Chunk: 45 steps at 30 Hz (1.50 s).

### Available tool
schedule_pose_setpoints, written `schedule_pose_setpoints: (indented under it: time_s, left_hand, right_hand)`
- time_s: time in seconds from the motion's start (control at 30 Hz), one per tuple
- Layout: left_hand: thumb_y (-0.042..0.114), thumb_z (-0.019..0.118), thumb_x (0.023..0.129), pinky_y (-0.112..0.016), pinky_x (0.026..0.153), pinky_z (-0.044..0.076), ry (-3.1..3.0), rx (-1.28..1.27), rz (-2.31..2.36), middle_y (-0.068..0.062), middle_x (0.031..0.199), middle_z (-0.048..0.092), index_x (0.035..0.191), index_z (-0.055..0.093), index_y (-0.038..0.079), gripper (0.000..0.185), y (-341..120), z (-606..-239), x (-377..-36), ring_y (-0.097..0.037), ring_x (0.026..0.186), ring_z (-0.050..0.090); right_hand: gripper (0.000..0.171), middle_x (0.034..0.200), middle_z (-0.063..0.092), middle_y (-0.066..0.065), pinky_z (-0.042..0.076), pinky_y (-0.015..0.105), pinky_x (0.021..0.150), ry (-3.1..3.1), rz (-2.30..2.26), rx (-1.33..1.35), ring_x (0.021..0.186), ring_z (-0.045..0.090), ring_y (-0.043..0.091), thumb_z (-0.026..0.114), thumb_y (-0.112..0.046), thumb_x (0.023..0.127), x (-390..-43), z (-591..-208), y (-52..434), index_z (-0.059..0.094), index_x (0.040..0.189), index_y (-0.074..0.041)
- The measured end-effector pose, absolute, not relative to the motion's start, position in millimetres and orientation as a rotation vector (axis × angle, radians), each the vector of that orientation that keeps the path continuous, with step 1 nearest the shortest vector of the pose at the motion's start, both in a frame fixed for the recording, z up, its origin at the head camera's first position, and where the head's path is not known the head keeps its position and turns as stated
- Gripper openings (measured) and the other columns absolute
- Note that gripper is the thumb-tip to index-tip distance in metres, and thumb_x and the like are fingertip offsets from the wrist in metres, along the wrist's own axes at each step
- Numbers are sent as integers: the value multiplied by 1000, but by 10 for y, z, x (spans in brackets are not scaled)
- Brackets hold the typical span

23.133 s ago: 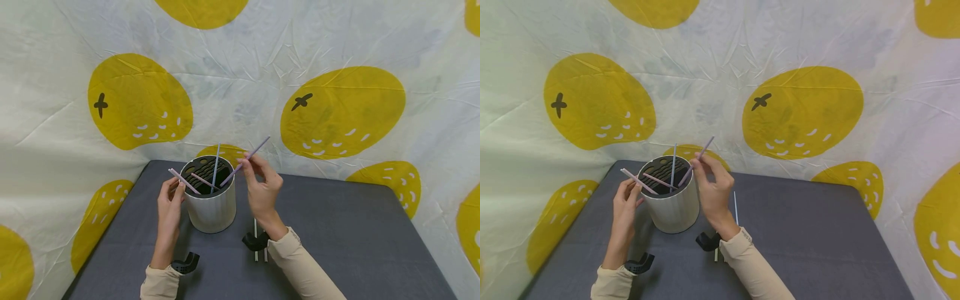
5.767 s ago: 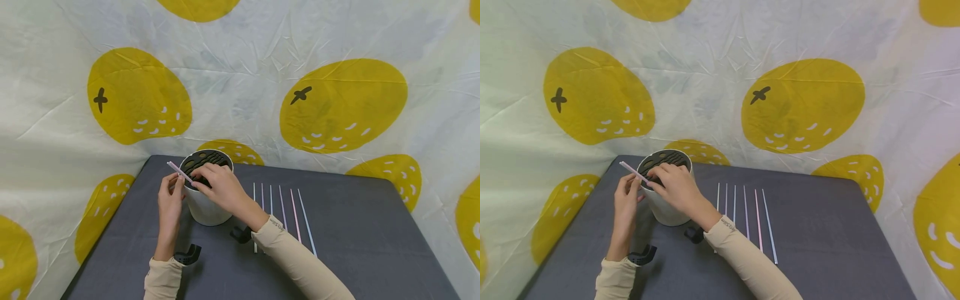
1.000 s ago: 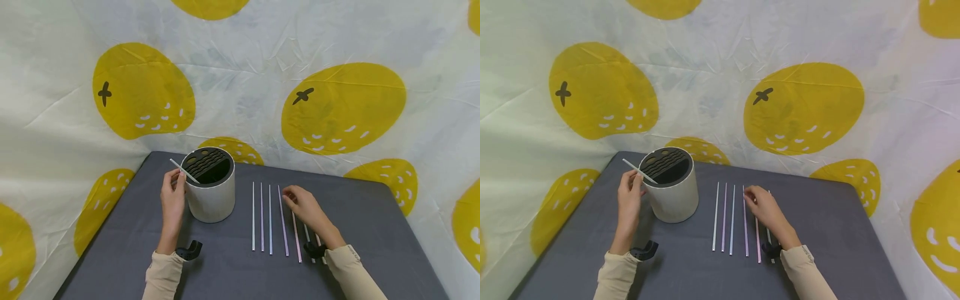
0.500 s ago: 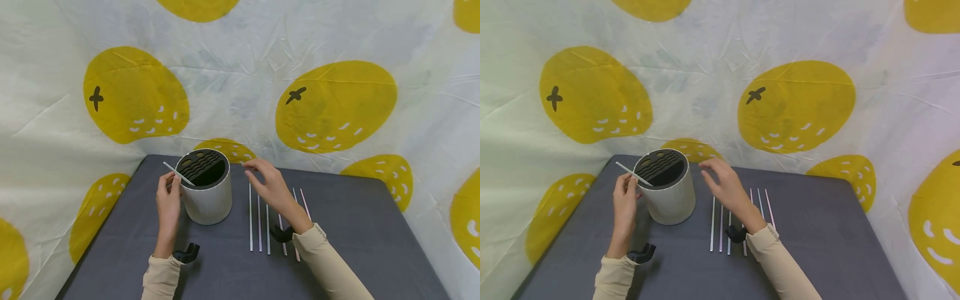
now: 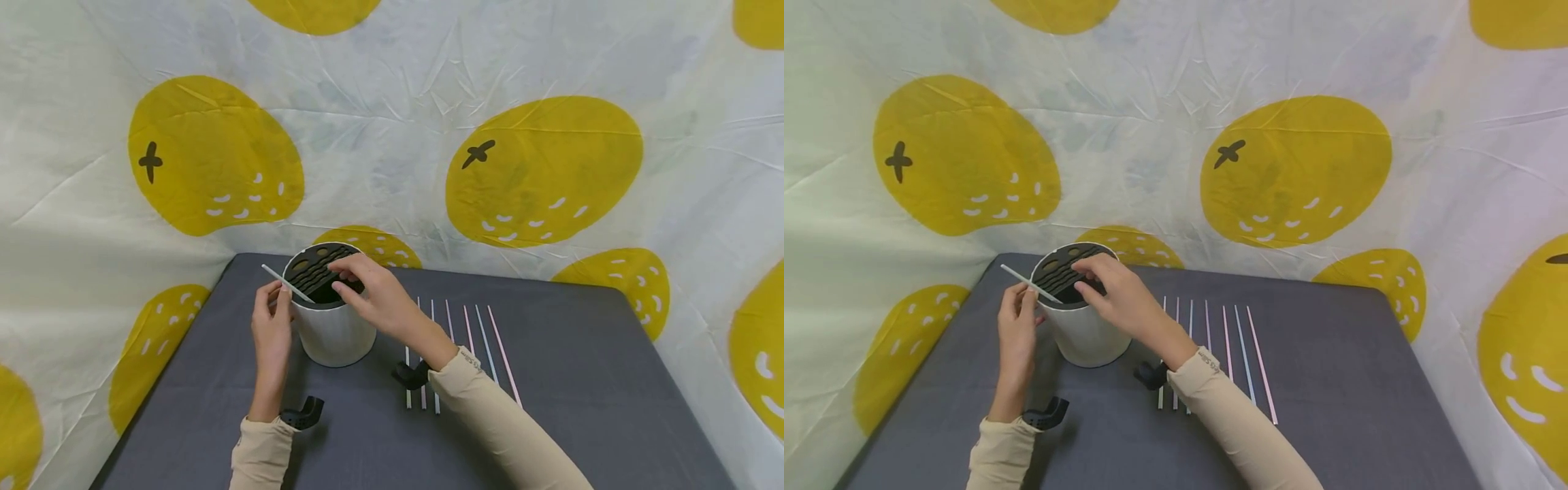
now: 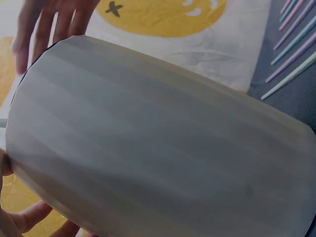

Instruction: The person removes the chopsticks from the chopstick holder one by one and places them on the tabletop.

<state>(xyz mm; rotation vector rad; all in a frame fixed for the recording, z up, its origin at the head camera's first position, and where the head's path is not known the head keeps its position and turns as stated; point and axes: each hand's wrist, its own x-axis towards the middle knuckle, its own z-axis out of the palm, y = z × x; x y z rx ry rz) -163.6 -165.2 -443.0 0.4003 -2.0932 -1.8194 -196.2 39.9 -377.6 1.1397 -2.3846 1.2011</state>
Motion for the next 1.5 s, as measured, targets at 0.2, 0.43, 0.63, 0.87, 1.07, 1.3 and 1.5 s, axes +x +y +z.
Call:
schedule_pose_setpoints:
  time_s: [0.2,0.43,0.63,0.87,1.07,1.3,1.5]
  left_hand:
    - [46,50,109,-30,91,50,-2121,380,-1797,-12,144,57,145,54,12,49,-1692,-4459,-1630,-24,116,58]
    - [45,50,109,-26,88,50,-2123,367,-1802,-13,146,56,146,53,12,49,-1706,-4487,-1658,-24,118,58]
    - [43,49,110,-13,80,48,-2129,363,-1807,-14,147,55,146,52,11,49,-1708,-4480,-1678,-26,119,58]
    - [45,50,109,-38,94,51,-2115,365,-1807,-14,146,56,146,52,11,50,-1717,-4486,-1681,-26,120,59]
    - [50,52,107,-54,101,48,-2074,344,-1855,-14,147,55,146,53,10,55,-1702,-4484,-1675,-30,121,57]
    - [52,53,106,-49,100,48,-2081,349,-1850,-12,144,56,144,55,13,55,-1698,-4468,-1666,-27,121,58]
    - [52,52,107,-43,96,47,-2100,360,-1840,-11,143,57,143,56,14,53,-1715,-4475,-1675,-23,119,57]
  right_hand:
    - [31,127,66,7,56,29,89,-2512,1145,1197,104,65,17,64,-17,105,-1968,-3794,153,65,133,-6]
    - [30,127,68,2,56,29,89,-2633,924,1118,108,66,15,65,-28,105,-1928,-3772,-32,69,130,-13]
    - [22,118,69,0,56,27,83,-2615,847,1040,102,67,13,68,-29,102,-1913,-3799,-111,74,119,-17]
    - [20,115,69,-1,54,23,76,-2612,878,998,94,67,12,69,-32,101,-1899,-3793,-155,77,114,-18]
    - [17,111,70,-1,51,21,71,-2582,1066,971,87,64,11,70,-28,101,-1884,-3770,-93,76,113,-17]
    - [15,103,72,2,53,24,70,-2423,1334,937,79,63,12,68,-22,102,-1861,-3639,58,74,112,-13]
    - [16,105,75,11,58,31,78,-2129,1732,834,83,69,17,69,-13,101,-1862,-3531,282,74,114,-5]
